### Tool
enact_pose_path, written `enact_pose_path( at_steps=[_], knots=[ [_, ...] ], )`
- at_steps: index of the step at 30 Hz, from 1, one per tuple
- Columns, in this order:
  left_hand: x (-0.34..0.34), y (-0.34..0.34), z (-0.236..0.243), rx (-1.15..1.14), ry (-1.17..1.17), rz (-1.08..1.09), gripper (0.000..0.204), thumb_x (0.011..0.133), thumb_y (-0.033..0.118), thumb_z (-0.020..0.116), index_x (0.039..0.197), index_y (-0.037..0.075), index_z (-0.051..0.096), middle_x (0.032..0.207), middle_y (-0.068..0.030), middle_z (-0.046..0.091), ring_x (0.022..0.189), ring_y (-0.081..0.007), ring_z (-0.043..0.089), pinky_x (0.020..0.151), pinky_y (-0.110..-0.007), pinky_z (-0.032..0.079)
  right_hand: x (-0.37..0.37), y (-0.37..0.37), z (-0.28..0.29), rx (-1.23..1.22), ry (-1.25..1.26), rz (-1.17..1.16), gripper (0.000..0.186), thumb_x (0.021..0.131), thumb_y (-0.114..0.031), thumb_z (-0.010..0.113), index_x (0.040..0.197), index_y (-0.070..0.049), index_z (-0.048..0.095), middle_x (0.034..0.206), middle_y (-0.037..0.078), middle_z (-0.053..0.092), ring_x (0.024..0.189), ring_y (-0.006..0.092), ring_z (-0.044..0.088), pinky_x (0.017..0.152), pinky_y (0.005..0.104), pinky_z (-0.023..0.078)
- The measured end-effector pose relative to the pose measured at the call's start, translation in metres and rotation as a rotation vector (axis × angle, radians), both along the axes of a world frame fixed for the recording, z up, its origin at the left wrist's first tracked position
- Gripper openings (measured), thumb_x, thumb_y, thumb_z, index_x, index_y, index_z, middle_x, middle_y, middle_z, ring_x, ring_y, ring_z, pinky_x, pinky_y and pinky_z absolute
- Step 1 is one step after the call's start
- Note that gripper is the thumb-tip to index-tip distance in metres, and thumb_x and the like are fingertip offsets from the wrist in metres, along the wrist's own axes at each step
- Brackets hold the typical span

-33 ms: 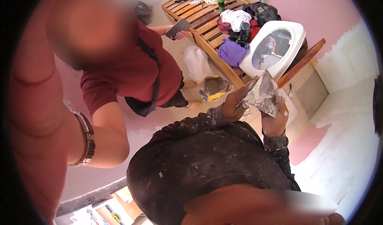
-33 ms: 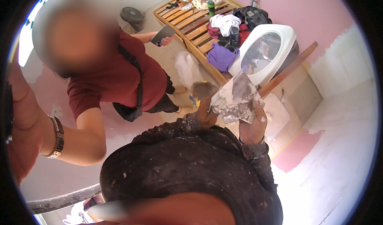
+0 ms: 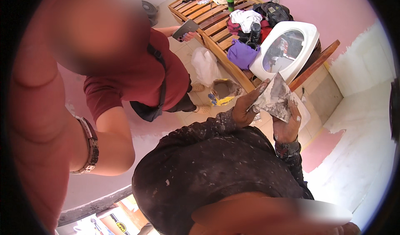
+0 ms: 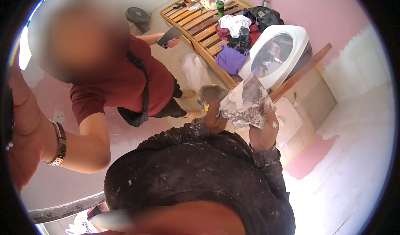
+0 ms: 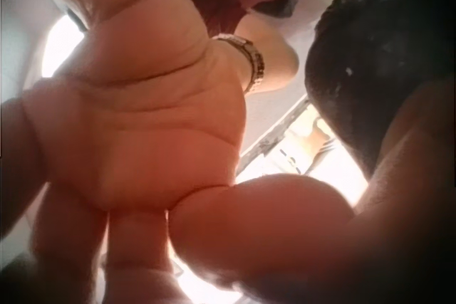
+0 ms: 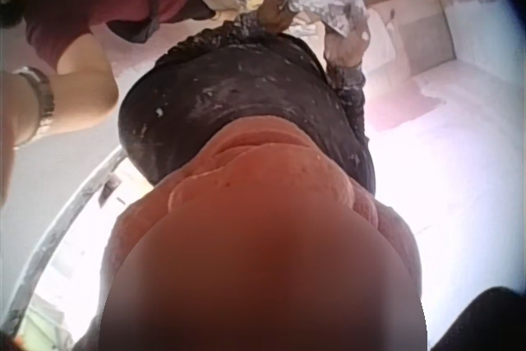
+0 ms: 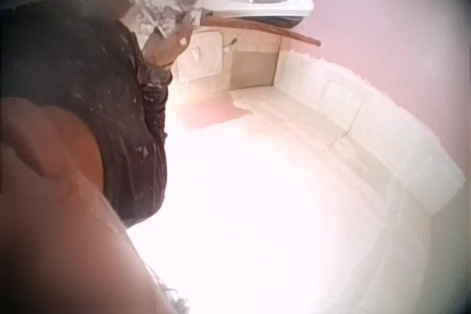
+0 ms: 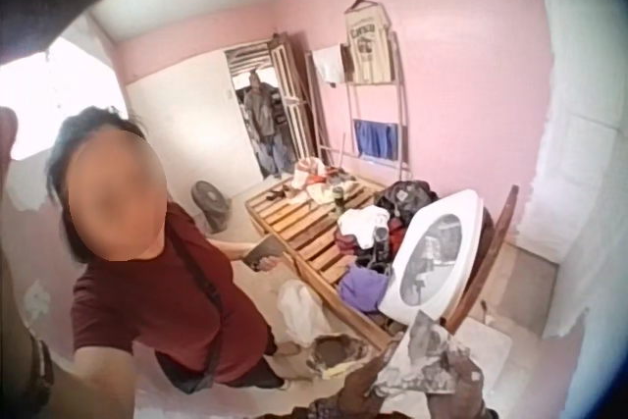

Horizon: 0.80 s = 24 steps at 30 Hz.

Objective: The person kneels and uses a trowel and hawk to apply and smooth plaster on a wall. They repeatedly scoop plaster from the hawk and spread it along the wall surface, then pause to interact with another person who enters the room.

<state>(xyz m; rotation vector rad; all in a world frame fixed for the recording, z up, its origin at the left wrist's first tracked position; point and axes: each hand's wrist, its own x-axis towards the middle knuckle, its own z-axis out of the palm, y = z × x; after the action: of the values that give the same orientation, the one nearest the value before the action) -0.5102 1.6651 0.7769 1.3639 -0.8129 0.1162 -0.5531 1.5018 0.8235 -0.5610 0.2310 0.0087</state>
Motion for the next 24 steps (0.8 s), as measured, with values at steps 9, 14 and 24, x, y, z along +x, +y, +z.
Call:
enact_pose_path(
  at_steps=[9,14,24],
  knots=[
    [0.004,-0.004,0.004,-0.024,-0.088,0.048,0.054,0.094,0.006,0.046,0.144,0.001,0.026,0.146,-0.024,0.032,0.136,-0.0336,0.032,0.109,-0.038,0.027,0.006,0.0,-0.002,-0.009,-0.016,-0.028,0.036,0.095,-0.016,0.047,0.125,0.002,0.048,0.119,0.011,0.058,0.107,0.0241,0.057,0.093,0.0401,0.046],
    [0.006,-0.003,0.003,-0.01,-0.072,0.008,0.055,0.094,0.006,0.046,0.144,0.0,0.025,0.146,-0.0241,0.032,0.136,-0.0335,0.032,0.109,-0.038,0.026,0.006,0.0,0.002,-0.014,-0.019,-0.02,0.036,0.095,-0.016,0.046,0.126,0.002,0.047,0.119,0.011,0.057,0.107,0.0241,0.057,0.093,0.0404,0.046],
    [0.005,-0.009,0.002,-0.046,-0.089,0.054,0.055,0.094,0.008,0.046,0.144,-0.002,0.024,0.146,-0.0244,0.032,0.136,-0.0343,0.033,0.109,-0.039,0.028,0.006,-0.001,0.007,-0.025,-0.01,-0.027,0.036,0.095,-0.016,0.046,0.126,0.001,0.047,0.118,0.01,0.057,0.107,0.0237,0.057,0.093,0.0402,0.046]
  ],
)
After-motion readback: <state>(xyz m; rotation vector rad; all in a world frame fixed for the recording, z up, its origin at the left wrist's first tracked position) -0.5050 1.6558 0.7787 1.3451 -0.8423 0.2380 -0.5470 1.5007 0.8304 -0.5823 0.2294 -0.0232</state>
